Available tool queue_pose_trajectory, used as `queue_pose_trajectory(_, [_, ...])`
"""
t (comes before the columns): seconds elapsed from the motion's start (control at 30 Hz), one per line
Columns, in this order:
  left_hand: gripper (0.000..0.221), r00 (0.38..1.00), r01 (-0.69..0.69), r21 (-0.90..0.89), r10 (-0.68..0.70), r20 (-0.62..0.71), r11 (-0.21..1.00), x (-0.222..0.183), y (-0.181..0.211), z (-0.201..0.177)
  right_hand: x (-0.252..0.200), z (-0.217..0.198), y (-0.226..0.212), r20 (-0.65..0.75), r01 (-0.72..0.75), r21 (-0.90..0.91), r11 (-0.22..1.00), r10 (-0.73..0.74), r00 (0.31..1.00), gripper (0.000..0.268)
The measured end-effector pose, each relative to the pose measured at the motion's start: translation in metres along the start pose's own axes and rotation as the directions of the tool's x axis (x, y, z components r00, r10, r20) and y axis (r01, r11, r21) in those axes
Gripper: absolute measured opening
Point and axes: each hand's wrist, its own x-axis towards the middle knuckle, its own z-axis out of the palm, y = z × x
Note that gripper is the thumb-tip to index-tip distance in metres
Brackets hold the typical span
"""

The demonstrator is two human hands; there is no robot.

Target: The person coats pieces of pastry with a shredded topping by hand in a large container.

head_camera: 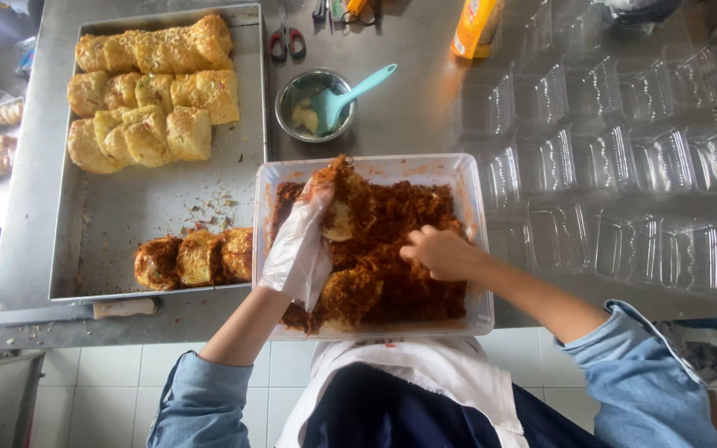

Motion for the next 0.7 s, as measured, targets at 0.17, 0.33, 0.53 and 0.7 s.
queue_pose_trajectory(0.17, [0.065, 0.993, 0.005, 0.349, 0.036, -0.111, 0.937, -0.010, 0.005, 0.019, -0.026, -0.032, 0.006, -0.278, -0.058, 0.252, 0.966, 0.130, 0.952, 0.030])
queue_pose_trajectory(0.33, [0.065, 1.000, -0.006, 0.296, 0.009, -0.009, 0.955, -0.001, -0.003, 0.033, -0.049, -0.073, -0.020, -0.845, 0.274, 0.210, 0.938, 0.033, 0.534, 0.048])
queue_pose_trajectory(0.53, [0.054, 0.987, -0.115, 0.260, 0.080, 0.141, 0.959, -0.006, -0.001, 0.042, -0.029, -0.085, -0.047, -0.759, 0.088, 0.464, 0.882, 0.344, 0.552, 0.052])
queue_pose_trajectory(0.7, [0.053, 0.962, -0.243, 0.070, 0.230, 0.148, 0.968, -0.014, 0.003, 0.041, -0.037, -0.091, -0.038, -0.934, 0.199, 0.262, 0.944, 0.197, 0.299, 0.036])
